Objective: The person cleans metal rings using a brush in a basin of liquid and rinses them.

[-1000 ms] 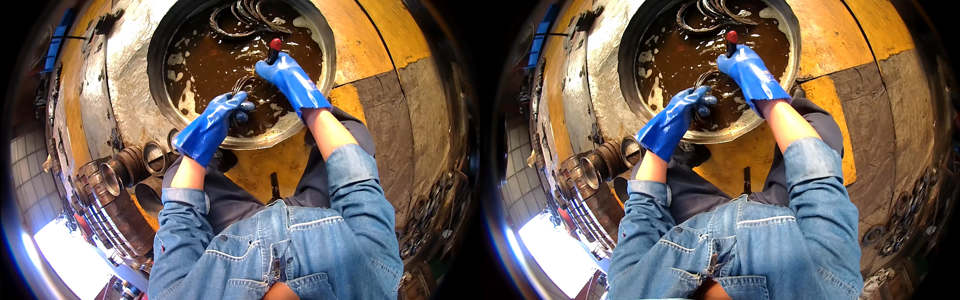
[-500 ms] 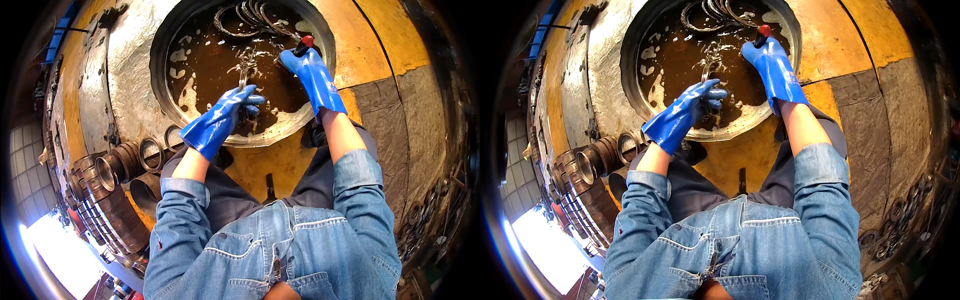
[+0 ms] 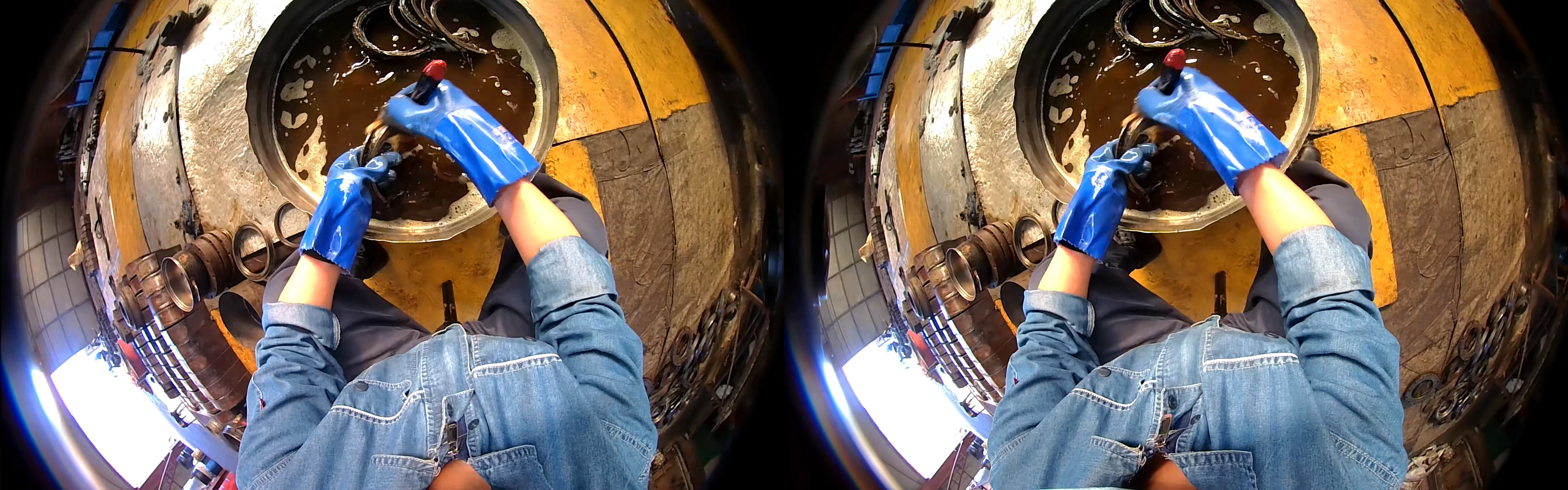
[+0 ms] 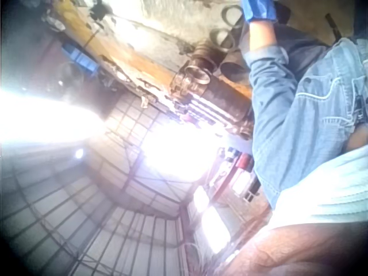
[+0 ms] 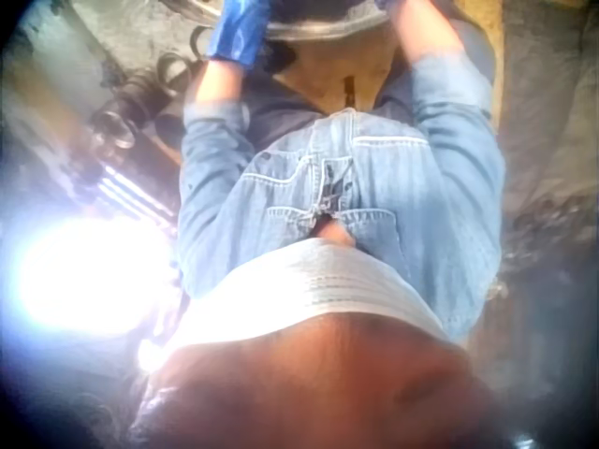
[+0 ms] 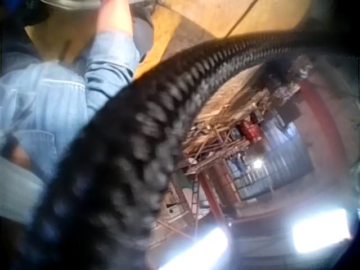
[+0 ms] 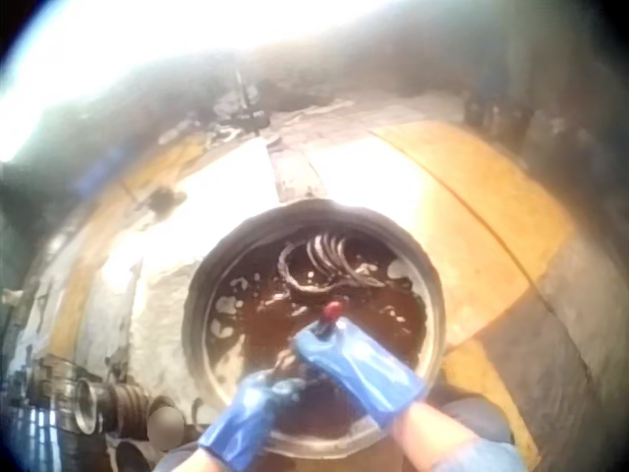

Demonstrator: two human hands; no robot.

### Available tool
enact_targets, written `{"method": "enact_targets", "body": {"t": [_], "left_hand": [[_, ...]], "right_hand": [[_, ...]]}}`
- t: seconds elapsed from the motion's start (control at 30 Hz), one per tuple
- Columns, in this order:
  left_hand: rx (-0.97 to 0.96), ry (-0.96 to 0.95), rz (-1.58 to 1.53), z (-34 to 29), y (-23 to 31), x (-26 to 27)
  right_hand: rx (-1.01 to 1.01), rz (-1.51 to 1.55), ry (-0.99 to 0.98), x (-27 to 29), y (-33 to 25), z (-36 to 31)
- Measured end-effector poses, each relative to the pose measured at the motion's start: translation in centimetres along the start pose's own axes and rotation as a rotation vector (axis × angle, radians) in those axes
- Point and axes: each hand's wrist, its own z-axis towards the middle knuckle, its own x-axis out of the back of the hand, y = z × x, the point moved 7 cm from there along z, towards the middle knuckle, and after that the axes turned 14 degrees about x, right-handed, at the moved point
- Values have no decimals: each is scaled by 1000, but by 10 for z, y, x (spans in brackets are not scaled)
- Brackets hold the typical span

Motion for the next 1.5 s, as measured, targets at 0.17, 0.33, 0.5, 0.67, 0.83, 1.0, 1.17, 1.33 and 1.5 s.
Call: {"method": "enact_targets", "body": {"t": [0.17, 0.33, 0.5, 0.67, 0.83, 1.0, 1.17, 1.33, 1.5], "left_hand": [[-13, 17, 16, -6, 3, -6], [-50, -41, -92, 10, -7, 7], [32, -85, 114, -7, 3, -17], [222, -156, 105, -12, -2, -34], [3, -183, 14, 9, 8, -41], [-16, -136, 291, 16, -14, -42], [178, -270, -109, 21, -11, -31], [-151, 55, 185, 4, 12, 1], [-60, 84, 111, -4, 0, 16]], "right_hand": [[86, 375, 16, -8, 26, 11], [297, -97, -114, -24, -47, -17], [-24, -249, 97, 23, 13, -3], [-190, -156, 106, 41, 31, -25], [231, -389, 303, 78, -18, -65], [187, -118, 470, 89, -28, -89], [-73, -94, 246, 68, 34, -39], [154, 184, -170, 4, -13, -17], [190, -18, -41, -12, -30, -21]]}}
